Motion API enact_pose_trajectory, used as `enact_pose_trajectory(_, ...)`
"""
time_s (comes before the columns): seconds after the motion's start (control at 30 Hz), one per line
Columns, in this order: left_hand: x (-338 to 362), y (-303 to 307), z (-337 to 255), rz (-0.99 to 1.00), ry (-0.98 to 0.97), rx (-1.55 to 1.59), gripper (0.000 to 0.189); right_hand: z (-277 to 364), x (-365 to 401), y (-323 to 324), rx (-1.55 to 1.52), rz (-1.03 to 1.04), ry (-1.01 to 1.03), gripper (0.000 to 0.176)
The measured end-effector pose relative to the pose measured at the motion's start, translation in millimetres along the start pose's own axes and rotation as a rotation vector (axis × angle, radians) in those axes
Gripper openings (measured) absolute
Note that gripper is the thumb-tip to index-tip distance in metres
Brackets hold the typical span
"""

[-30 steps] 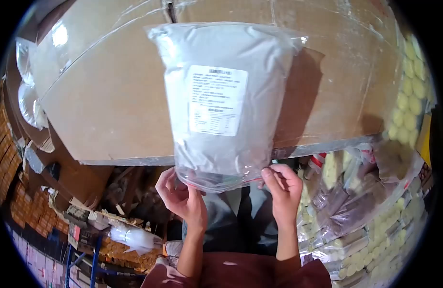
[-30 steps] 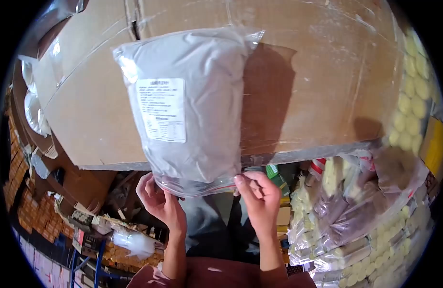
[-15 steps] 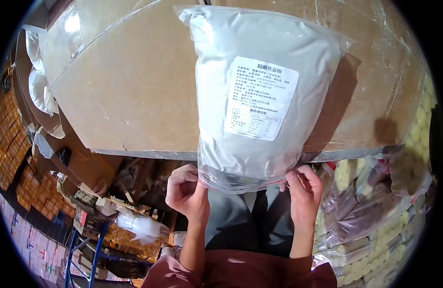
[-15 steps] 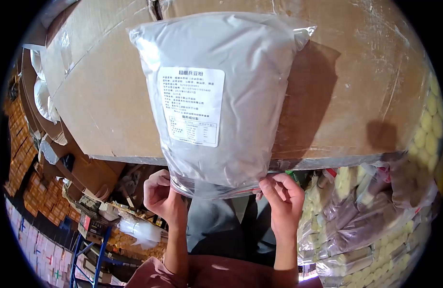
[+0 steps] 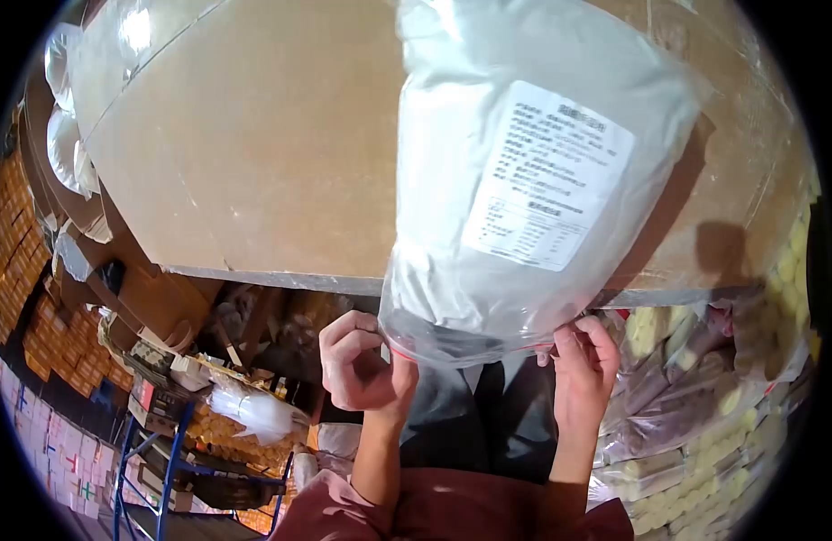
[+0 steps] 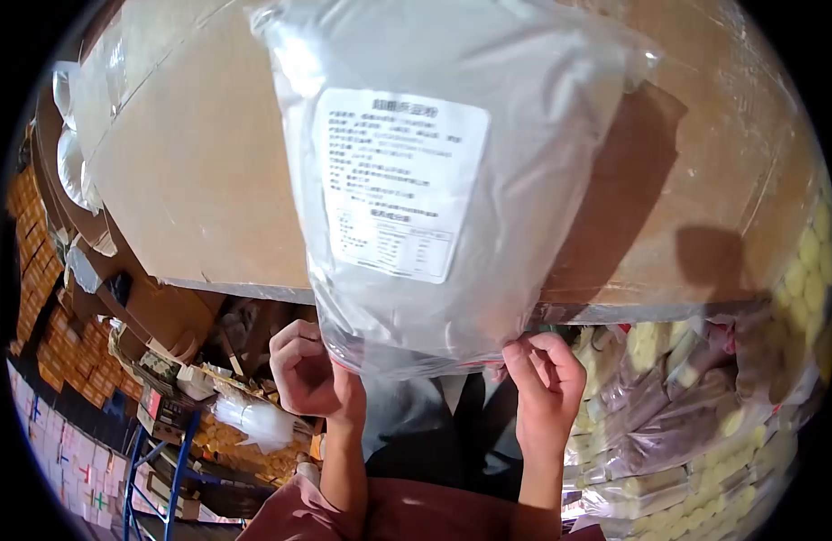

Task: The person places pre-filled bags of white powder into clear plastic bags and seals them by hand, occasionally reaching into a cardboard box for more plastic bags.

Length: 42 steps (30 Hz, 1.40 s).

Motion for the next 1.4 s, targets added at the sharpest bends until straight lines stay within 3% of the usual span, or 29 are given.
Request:
enact_pose_trajectory(0.13,7,3,0,0.143,-0.054,-0.134,0.023,1,-1,-6,0.018,0.069,0.010,0.006)
enact_pose_trajectory(0.23,15,9,15,0.004,0.180,0.089,0.021,2,1,-6,0.037,0.089,0.007,0.017)
enact_pose_trajectory(0.27,18,12,23,-0.061,0.229,0.183,0.029,1,2,-5,0.033,0.077,0.006,0.019)
enact_pose_trajectory(0.33,18,9,33,0.014,0.451,0.246,0.028,2,2,-7,0.043,0.081,0.016,0.026)
enact_pose_trajectory(0.43,24,4,45,0.009,0.728,0.547,0.023,1,3,-4,0.004,-0.062,-0.006,0.004)
enact_pose_trajectory(0.63,27,-3,40,0.205,0.837,0.648,0.011,5,6,-2,0.072,-0.048,0.011,0.008)
enact_pose_trajectory(0.77,18,-8,38,0.084,0.999,0.645,0.010,7,6,-4,0.111,-0.070,0.029,0.008)
enact_pose_trajectory(0.93,18,-11,38,0.070,1.005,0.868,0.016,8,5,-5,0.117,-0.068,0.032,0.019)
enact_pose_trajectory(1.23,17,-1,43,0.039,1.060,0.579,0.003,10,6,-8,0.128,-0.107,0.057,0.029)
enact_pose_trajectory(1.4,13,-1,43,0.100,1.105,0.535,0.005,9,7,-8,0.136,-0.115,0.033,0.030)
Point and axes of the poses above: each hand's wrist, its own x-axis away from the middle knuckle, its own y-axis out of the back of the hand, z = x × y, the point moved 7 cm from there along -x, towards the middle knuckle, and after that the axes turned 1 degree about x, right-handed, at the moved point
